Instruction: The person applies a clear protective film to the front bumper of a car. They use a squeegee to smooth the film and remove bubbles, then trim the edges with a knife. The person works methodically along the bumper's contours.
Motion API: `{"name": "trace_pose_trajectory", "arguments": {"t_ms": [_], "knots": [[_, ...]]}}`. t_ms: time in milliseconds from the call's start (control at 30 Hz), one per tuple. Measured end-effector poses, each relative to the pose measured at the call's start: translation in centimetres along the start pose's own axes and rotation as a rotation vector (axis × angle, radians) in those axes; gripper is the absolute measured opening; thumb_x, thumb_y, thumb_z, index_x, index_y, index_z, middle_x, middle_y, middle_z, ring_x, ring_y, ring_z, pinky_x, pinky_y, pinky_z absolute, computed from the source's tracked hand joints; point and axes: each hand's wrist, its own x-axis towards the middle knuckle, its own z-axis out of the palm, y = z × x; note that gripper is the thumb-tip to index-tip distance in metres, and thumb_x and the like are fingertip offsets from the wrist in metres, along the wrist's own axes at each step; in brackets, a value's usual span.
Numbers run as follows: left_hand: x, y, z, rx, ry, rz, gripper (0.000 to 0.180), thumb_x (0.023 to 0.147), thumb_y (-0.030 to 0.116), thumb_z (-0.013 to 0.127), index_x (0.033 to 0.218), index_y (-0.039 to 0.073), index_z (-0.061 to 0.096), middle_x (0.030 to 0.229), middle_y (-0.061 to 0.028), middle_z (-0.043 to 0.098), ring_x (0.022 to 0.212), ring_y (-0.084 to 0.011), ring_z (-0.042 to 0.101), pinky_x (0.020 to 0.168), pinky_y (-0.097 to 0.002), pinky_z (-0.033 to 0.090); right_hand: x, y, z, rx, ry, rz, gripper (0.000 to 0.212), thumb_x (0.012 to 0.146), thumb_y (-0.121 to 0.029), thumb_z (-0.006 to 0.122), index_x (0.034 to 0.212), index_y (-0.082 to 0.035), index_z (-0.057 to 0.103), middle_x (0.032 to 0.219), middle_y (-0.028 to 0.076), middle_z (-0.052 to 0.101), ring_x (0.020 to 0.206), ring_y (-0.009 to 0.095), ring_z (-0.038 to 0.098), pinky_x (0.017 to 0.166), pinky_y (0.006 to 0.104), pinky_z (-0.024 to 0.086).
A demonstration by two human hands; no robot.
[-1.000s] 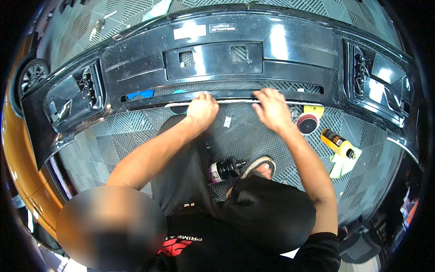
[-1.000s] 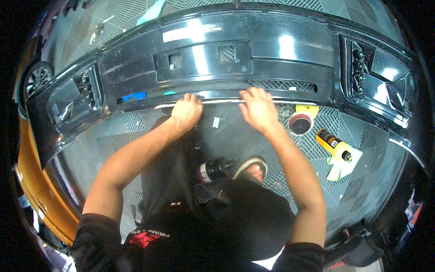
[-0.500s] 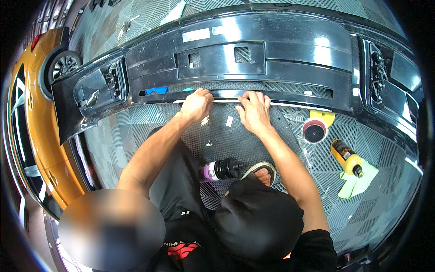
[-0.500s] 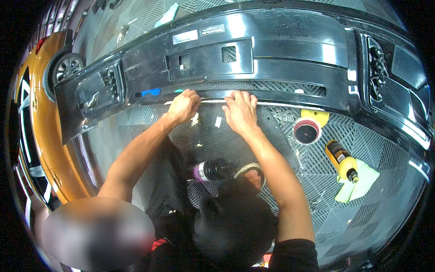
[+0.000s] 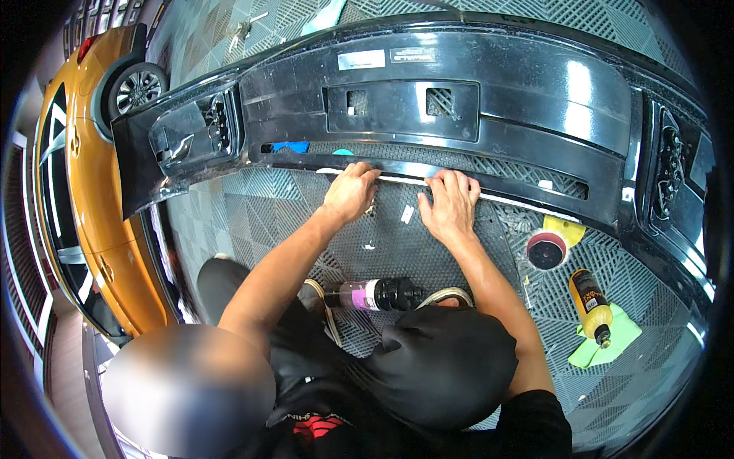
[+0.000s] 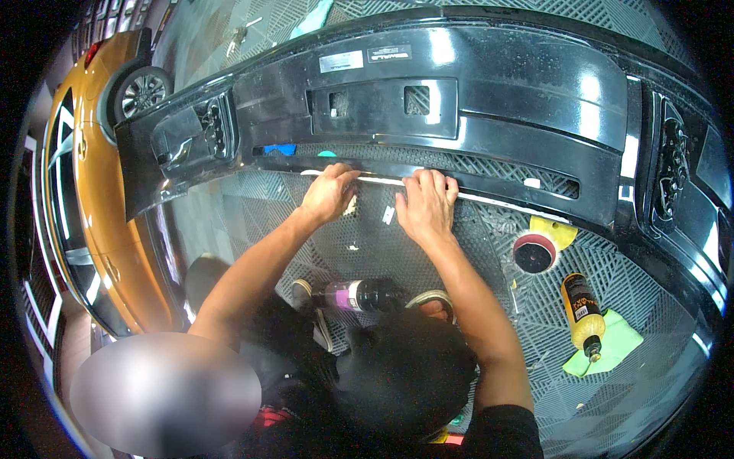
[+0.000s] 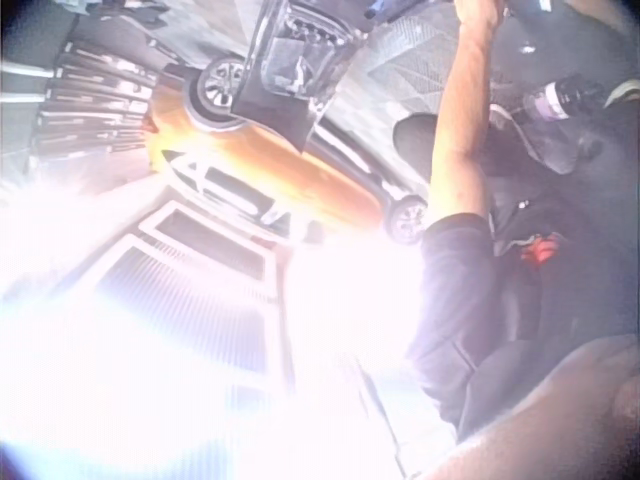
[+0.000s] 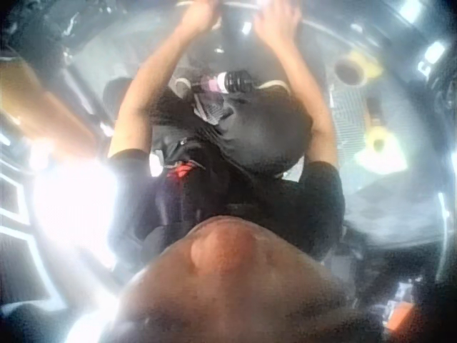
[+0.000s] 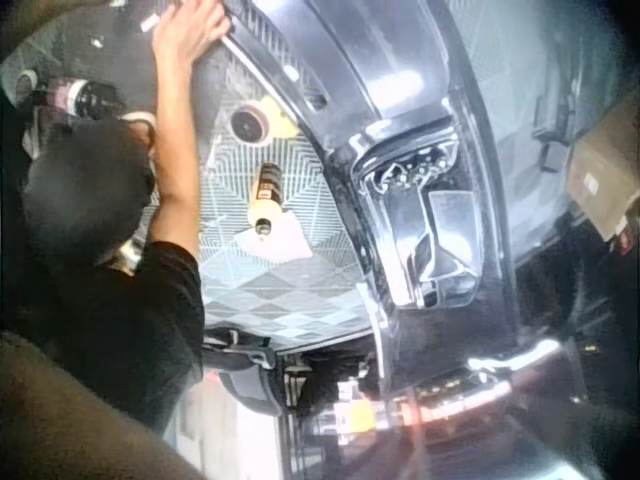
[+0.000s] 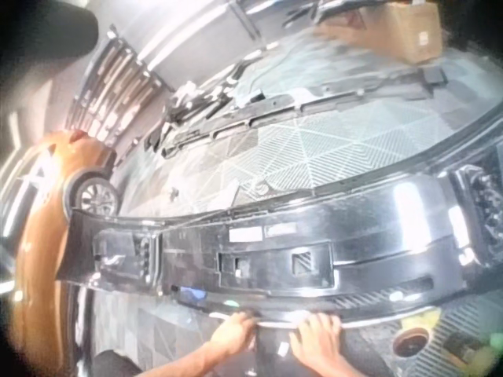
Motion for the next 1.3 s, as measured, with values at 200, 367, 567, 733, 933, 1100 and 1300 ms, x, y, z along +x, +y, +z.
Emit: {"name": "trace_pose_trajectory", "arguments": {"t_ms": [200, 367, 567, 733, 933, 1100, 1300], "knots": [[1.8, -2.7, -0.8, 0.007, -0.046, 0.191, 0.014, 0.094, 0.012, 0.072, 0.104, 0.003, 0.074, 0.102, -0.0150, 0.071, 0.102, -0.0388, 0.069, 0.091, -0.0501, 0.056, 0.0, -0.6, 0.3, -0.041, -0.052, 0.029, 0.038, 0.084, -0.028, 0.084, 0.116, -0.008, 0.075, 0.125, 0.008, 0.062, 0.128, 0.030, 0.054, 0.112, 0.0549, 0.032], [4.4, -5.0, -3.0, -0.136, -0.263, 0.315, 0.014, 0.095, 0.011, 0.069, 0.100, 0.000, 0.072, 0.106, -0.0190, 0.070, 0.109, -0.0400, 0.069, 0.094, -0.0501, 0.057, 0.7, -1.5, -1.0, -0.090, -0.217, 0.072, 0.055, 0.081, -0.034, 0.087, 0.127, -0.009, 0.070, 0.133, 0.010, 0.059, 0.135, 0.032, 0.050, 0.116, 0.0537, 0.032], [6.6, -5.7, -2.1, -0.291, -0.333, 0.506, 0.014, 0.096, 0.007, 0.062, 0.101, -0.004, 0.068, 0.105, -0.0235, 0.068, 0.108, -0.0449, 0.066, 0.096, -0.0523, 0.054, 2.6, 0.2, -5.5, -0.113, -0.605, 0.056, 0.078, 0.081, -0.043, 0.086, 0.147, -0.011, 0.059, 0.144, 0.017, 0.052, 0.140, 0.041, 0.045, 0.117, 0.0553, 0.037], [7.1, -6.8, -1.2, -0.263, -0.313, 0.523, 0.019, 0.100, 0.012, 0.057, 0.101, -0.004, 0.067, 0.106, -0.0275, 0.069, 0.109, -0.0472, 0.066, 0.097, -0.0558, 0.052, 4.2, -4.6, -1.8, -0.230, -0.539, 0.292, 0.087, 0.080, -0.056, 0.084, 0.151, -0.013, 0.060, 0.149, 0.017, 0.051, 0.144, 0.038, 0.042, 0.123, 0.0517, 0.032], [6.3, -7.2, -0.3, -0.352, -0.192, 0.550, 0.019, 0.102, 0.015, 0.059, 0.101, -0.003, 0.067, 0.103, -0.0284, 0.068, 0.106, -0.0485, 0.066, 0.096, -0.0575, 0.051, 3.4, -6.4, 0.5, -0.236, -0.317, 0.354, 0.069, 0.085, -0.047, 0.083, 0.144, -0.016, 0.068, 0.141, 0.012, 0.060, 0.140, 0.032, 0.048, 0.122, 0.0510, 0.029], [4.8, -9.0, 1.1, -0.534, -0.040, 0.597, 0.020, 0.096, 0.010, 0.072, 0.112, 0.000, 0.069, 0.103, -0.0215, 0.070, 0.103, -0.0424, 0.067, 0.094, -0.0521, 0.053, 3.6, -8.9, 5.4, -0.165, -0.276, 0.320, 0.048, 0.095, -0.029, 0.072, 0.142, -0.018, 0.072, 0.134, 0.009, 0.061, 0.136, 0.030, 0.048, 0.121, 0.0587, 0.026], [2.5, -10.4, 0.5, -0.449, 0.129, 0.603, 0.048, 0.090, 0.006, 0.078, 0.135, 0.002, 0.065, 0.119, -0.0182, 0.074, 0.112, -0.0388, 0.069, 0.100, -0.0478, 0.056, 3.8, -10.7, 6.7, -0.201, -0.273, 0.257, 0.039, 0.096, -0.024, 0.073, 0.134, -0.018, 0.076, 0.124, 0.008, 0.060, 0.131, 0.031, 0.051, 0.121, 0.0589, 0.027]]}}
